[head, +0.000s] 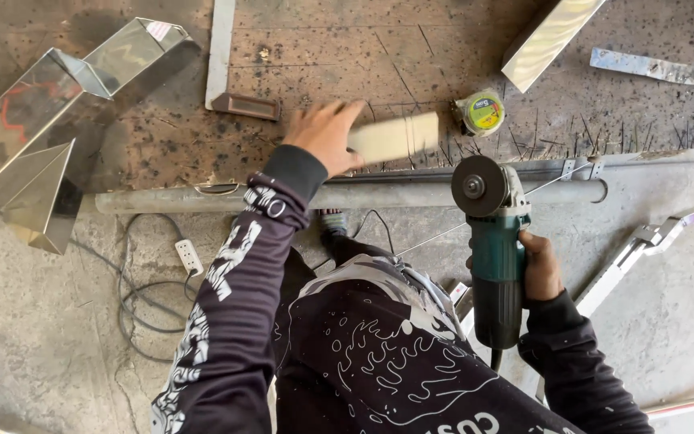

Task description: Using an angle grinder to cut a rectangular metal tube along marked lines on a workbench.

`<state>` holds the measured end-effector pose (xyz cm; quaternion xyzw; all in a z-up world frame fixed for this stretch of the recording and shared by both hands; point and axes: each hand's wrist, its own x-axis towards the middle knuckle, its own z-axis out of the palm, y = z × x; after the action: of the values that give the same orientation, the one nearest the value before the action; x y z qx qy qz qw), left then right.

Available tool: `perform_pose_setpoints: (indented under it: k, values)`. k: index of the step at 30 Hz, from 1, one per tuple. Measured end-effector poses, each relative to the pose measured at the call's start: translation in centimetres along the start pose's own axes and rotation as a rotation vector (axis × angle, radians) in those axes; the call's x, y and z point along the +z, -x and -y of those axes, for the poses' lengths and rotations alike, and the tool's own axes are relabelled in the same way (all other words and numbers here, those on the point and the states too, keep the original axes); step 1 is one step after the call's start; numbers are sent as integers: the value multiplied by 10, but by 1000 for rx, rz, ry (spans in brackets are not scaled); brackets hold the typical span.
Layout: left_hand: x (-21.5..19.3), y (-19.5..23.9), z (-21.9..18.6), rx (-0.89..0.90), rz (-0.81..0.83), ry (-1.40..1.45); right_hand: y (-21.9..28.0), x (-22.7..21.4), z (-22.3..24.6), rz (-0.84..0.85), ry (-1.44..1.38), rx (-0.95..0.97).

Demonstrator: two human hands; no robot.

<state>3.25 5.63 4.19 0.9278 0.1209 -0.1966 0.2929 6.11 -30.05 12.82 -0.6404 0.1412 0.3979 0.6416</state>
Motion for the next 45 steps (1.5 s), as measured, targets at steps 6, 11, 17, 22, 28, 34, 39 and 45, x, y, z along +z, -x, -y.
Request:
perform_pose_setpoints:
  k: [6,11,17,22,28,34,39,45]
  values:
    - [44,8,7,79,-386,-341,-1,-20,-24,19,40,-85]
    - [63,12,0,161,-418,-363,-6,-44,-34,3,187,-166]
    - [66,15,-11,123,-332,-396,-3,-29,-10,-194,789,-7]
    - [70,16,-11,155,-361,-376,-8,0,9,47,680,-67]
    - [74,12,-8,158,-365,-382,-16,13,18,31,789,-45]
    - [70,12,-9,165,-329,-365,-17,29,28,15,829,-20]
    - [69,13,-10,168,-331,-356,-23,26,24,5,842,-21]
    - [74,11,-9,160,-322,-344,-30,20,23,-11,885,-12]
